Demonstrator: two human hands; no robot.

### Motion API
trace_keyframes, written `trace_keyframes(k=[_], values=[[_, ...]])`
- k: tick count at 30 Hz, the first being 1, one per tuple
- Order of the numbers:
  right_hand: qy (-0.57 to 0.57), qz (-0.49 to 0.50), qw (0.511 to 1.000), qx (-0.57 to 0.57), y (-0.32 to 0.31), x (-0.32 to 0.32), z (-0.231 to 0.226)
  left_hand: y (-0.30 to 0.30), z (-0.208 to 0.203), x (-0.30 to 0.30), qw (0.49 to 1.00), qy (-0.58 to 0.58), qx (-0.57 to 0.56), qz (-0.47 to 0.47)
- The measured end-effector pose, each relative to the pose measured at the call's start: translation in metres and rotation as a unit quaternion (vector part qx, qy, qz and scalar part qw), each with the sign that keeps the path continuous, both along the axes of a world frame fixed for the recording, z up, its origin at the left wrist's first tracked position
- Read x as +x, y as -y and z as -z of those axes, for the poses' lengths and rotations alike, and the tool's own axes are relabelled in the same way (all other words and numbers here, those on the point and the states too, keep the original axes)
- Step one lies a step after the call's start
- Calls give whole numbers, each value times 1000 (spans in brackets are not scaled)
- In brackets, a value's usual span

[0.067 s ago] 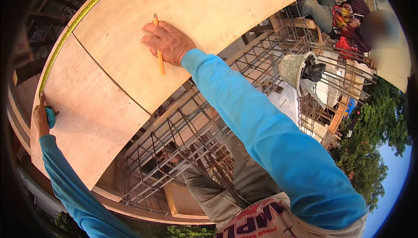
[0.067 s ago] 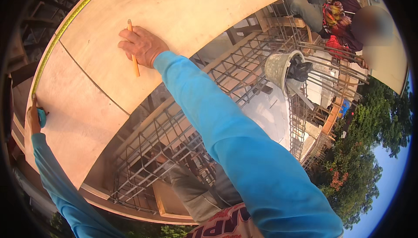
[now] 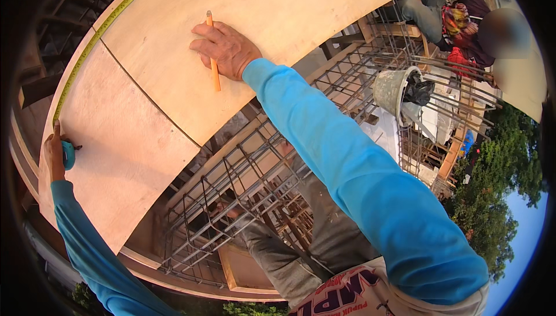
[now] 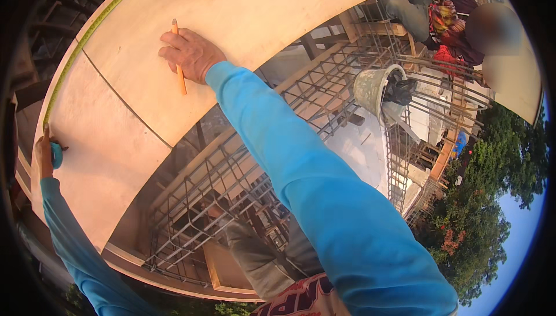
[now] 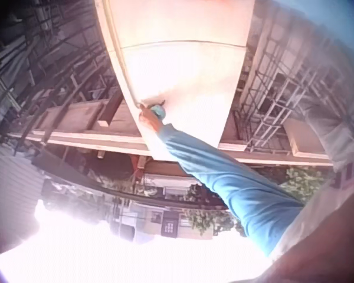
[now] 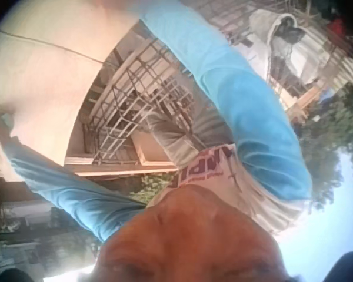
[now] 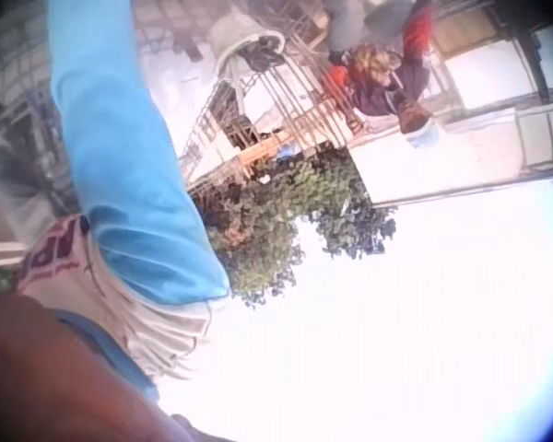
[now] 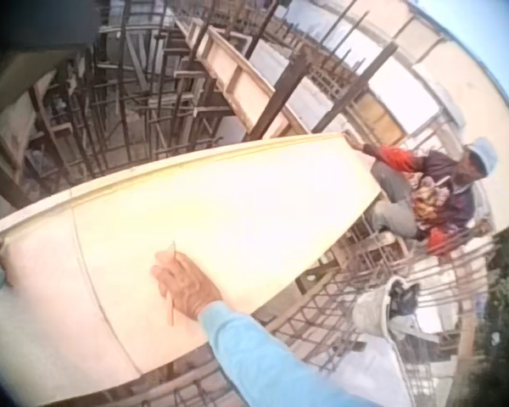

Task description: The person uses a measuring tape to check the dimensions of wooden boards and marks a line on the wood with a pencil while working on a construction site.

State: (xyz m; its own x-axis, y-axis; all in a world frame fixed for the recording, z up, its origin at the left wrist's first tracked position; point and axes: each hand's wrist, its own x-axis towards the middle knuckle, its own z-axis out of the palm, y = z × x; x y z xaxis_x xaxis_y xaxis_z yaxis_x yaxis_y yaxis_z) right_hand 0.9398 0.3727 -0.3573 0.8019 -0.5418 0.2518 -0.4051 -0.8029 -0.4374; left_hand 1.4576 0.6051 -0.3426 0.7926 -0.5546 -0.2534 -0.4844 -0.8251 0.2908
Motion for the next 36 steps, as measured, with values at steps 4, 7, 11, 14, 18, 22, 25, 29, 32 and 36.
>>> trace_keyframes(k=[4,7,11,14,18,22,25,29,32,36], values=[[13,55,995,-77,12,-21,4,-9,-69,-83,991,37,31,127],[-19,73,991,-112,3,-15,-12,-74,-121,-148,983,-17,2,184],[-7,194,971,-141,-26,-41,9,-157,-134,-202,973,-165,-2,163],[86,254,962,-51,-127,-71,-10,-242,-129,-210,964,-237,38,117],[80,319,938,113,-272,-133,-25,-315,-120,-225,952,-274,44,132],[25,236,940,246,-403,-151,-36,-381,-116,-225,935,-333,90,85],[15,203,940,273,-430,-141,-37,-407,-109,-209,931,-340,102,84],[-1,139,953,267,-438,-119,-26,-439,-103,-193,934,-274,144,180],[-27,80,963,257,-438,-103,-13,-456,-91,-193,928,-269,179,184],[-9,-32,970,241,-454,-77,6,-470,-73,-187,928,-286,218,96]])
